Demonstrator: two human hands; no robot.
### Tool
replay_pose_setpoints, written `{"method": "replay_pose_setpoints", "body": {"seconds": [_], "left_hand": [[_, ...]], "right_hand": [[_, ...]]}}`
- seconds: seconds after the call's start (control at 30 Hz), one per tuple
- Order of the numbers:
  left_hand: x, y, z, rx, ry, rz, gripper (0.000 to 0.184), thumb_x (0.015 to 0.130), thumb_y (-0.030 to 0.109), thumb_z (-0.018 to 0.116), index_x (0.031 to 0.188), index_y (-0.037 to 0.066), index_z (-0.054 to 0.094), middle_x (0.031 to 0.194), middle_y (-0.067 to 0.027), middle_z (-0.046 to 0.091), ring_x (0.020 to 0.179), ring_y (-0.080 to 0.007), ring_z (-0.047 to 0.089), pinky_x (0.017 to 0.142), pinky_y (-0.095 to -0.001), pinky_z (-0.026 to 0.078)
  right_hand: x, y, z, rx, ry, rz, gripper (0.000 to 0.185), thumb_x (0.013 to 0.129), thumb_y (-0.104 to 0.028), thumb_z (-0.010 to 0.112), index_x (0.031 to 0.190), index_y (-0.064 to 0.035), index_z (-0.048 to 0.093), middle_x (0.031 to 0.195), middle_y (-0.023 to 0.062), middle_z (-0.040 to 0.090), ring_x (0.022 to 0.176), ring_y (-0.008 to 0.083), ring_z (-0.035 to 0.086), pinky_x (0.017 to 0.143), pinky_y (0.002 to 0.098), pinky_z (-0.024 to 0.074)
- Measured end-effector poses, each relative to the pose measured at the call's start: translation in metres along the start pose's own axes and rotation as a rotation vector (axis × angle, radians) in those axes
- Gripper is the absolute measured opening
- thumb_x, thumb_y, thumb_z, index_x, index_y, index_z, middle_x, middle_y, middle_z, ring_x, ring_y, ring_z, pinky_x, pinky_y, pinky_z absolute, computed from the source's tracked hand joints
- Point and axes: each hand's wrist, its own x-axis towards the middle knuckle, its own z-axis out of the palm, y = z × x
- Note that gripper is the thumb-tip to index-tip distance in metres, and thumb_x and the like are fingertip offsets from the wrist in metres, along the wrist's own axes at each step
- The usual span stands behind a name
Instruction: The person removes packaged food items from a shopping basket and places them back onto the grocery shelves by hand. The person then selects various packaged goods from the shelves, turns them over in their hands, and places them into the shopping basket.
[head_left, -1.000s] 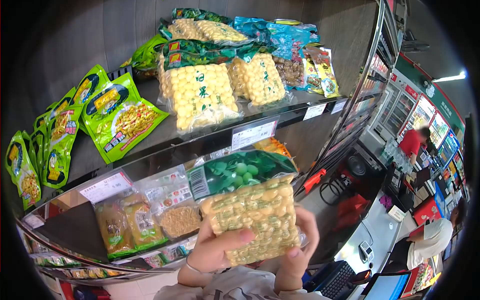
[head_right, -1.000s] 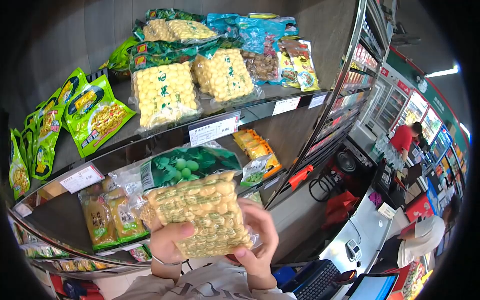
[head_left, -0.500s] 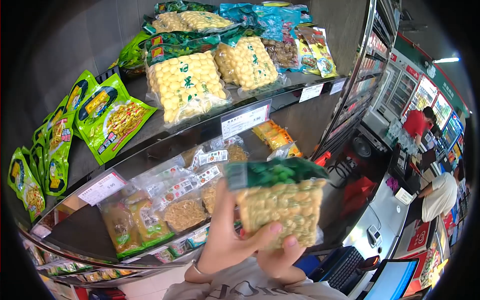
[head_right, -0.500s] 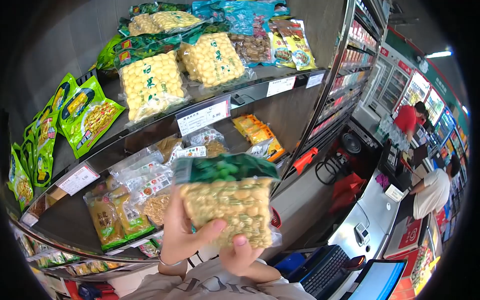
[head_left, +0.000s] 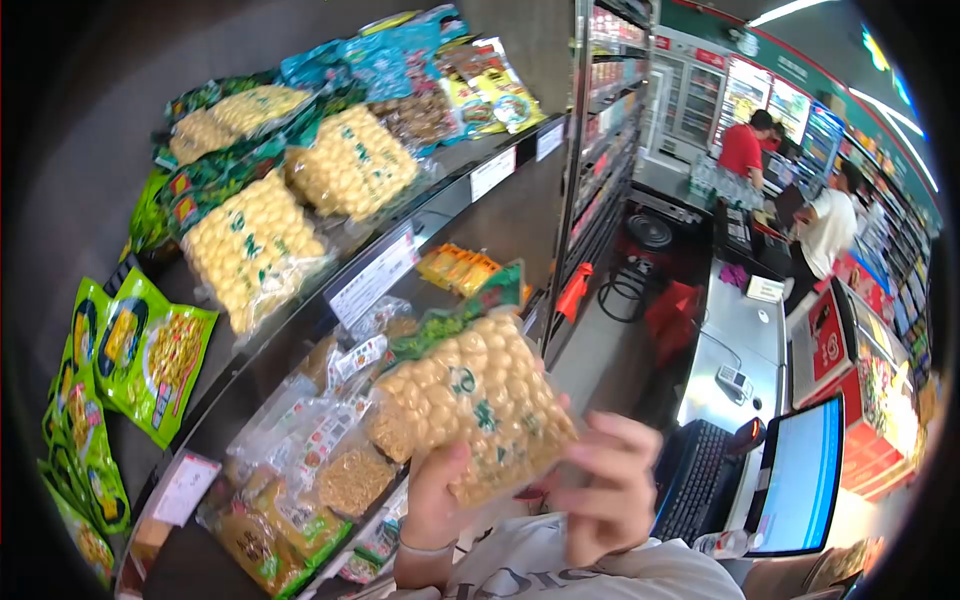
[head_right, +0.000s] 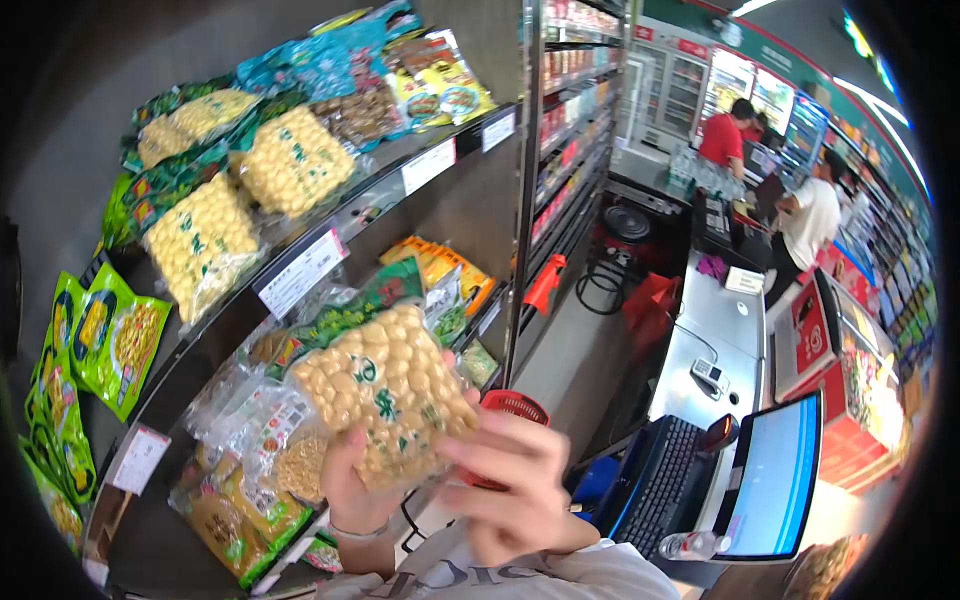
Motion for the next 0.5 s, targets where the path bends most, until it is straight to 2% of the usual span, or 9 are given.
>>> {"method": "replay_pose_setpoints", "body": {"seconds": [0.07, 0.1, 0.17, 0.2, 0.23, 0.3, 0.33, 0.4, 0.5], "left_hand": [[-0.015, 0.009, -0.004, 0.076, 0.035, -0.123, 0.087, 0.089, 0.043, 0.058, 0.153, -0.004, 0.021, 0.146, -0.0248, 0.045, 0.127, -0.0385, 0.054, 0.107, -0.0502, 0.044], [-0.019, 0.010, -0.003, 0.112, 0.058, -0.179, 0.086, 0.089, 0.041, 0.059, 0.152, -0.005, 0.023, 0.144, -0.0244, 0.047, 0.125, -0.0372, 0.055, 0.106, -0.0487, 0.045], [-0.025, 0.008, -0.001, 0.186, 0.133, -0.208, 0.083, 0.086, 0.037, 0.063, 0.148, -0.006, 0.029, 0.139, -0.0228, 0.053, 0.123, -0.0341, 0.057, 0.103, -0.0450, 0.048], [-0.026, 0.006, -0.001, 0.226, 0.190, -0.181, 0.080, 0.085, 0.034, 0.066, 0.146, -0.007, 0.033, 0.135, -0.0215, 0.056, 0.121, -0.0321, 0.059, 0.101, -0.0430, 0.049], [-0.027, 0.006, -0.001, 0.218, 0.180, -0.192, 0.080, 0.085, 0.034, 0.066, 0.146, -0.007, 0.033, 0.135, -0.0215, 0.056, 0.121, -0.0321, 0.059, 0.101, -0.0430, 0.049], [-0.026, 0.005, -0.003, 0.156, 0.050, -0.183, 0.058, 0.092, 0.026, 0.064, 0.137, -0.007, 0.049, 0.126, -0.0116, 0.062, 0.110, -0.0173, 0.061, 0.095, -0.0312, 0.048], [-0.027, 0.001, -0.009, 0.178, 0.059, -0.193, 0.058, 0.092, 0.028, 0.064, 0.136, -0.007, 0.049, 0.125, -0.0115, 0.062, 0.109, -0.0170, 0.061, 0.095, -0.0309, 0.048], [-0.027, -0.001, -0.011, 0.172, 0.033, -0.206, 0.059, 0.092, 0.030, 0.064, 0.136, -0.007, 0.049, 0.123, -0.0114, 0.063, 0.108, -0.0164, 0.062, 0.094, -0.0306, 0.048], [-0.029, 0.005, -0.005, 0.120, 0.002, -0.228, 0.062, 0.092, 0.032, 0.064, 0.137, -0.007, 0.048, 0.123, -0.0116, 0.063, 0.108, -0.0164, 0.062, 0.094, -0.0308, 0.048]], "right_hand": [[-0.020, 0.017, -0.004, 0.031, 0.299, -0.004, 0.028, 0.085, -0.012, 0.060, 0.110, 0.0007, 0.058, 0.114, 0.0199, 0.063, 0.104, 0.0294, 0.055, 0.083, 0.0356, 0.0469], [-0.019, 0.016, 0.002, 0.089, 0.464, 0.081, 0.037, 0.088, -0.021, 0.062, 0.115, 0.0030, 0.054, 0.109, 0.0203, 0.061, 0.099, 0.0252, 0.054, 0.079, 0.0332, 0.0462], [-0.023, 0.002, 0.002, 0.348, 0.409, 0.403, 0.060, 0.091, -0.041, 0.063, 0.126, 0.0049, 0.046, 0.100, 0.0138, 0.055, 0.089, 0.0183, 0.050, 0.077, 0.0292, 0.0414], [-0.023, 0.000, 0.002, 0.414, 0.368, 0.474, 0.072, 0.090, -0.049, 0.065, 0.131, 0.0062, 0.042, 0.093, 0.0066, 0.047, 0.082, 0.0144, 0.046, 0.076, 0.0281, 0.0392], [-0.031, -0.002, -0.004, 0.463, 0.283, 0.548, 0.076, 0.090, -0.050, 0.066, 0.134, 0.0067, 0.040, 0.089, 0.0035, 0.043, 0.078, 0.0122, 0.043, 0.073, 0.0265, 0.0368], [-0.033, -0.012, -0.006, 0.520, 0.260, 0.611, 0.076, 0.091, -0.048, 0.066, 0.137, 0.0071, 0.038, 0.098, 0.0069, 0.050, 0.086, 0.0124, 0.049, 0.079, 0.0267, 0.0394], [-0.033, -0.017, -0.007, 0.535, 0.254, 0.632, 0.077, 0.091, -0.047, 0.065, 0.138, 0.0072, 0.038, 0.102, 0.0080, 0.053, 0.089, 0.0125, 0.052, 0.080, 0.0268, 0.0402], [-0.025, -0.030, -0.009, 0.550, 0.196, 0.824, 0.077, 0.092, -0.044, 0.065, 0.141, 0.0078, 0.035, 0.124, 0.0143, 0.057, 0.111, 0.0153, 0.056, 0.095, 0.0291, 0.0418], [-0.032, -0.030, -0.011, 0.669, 0.171, 0.831, 0.075, 0.092, -0.040, 0.065, 0.142, 0.0078, 0.035, 0.139, 0.0176, 0.051, 0.125, 0.0186, 0.052, 0.105, 0.0322, 0.0386]]}}
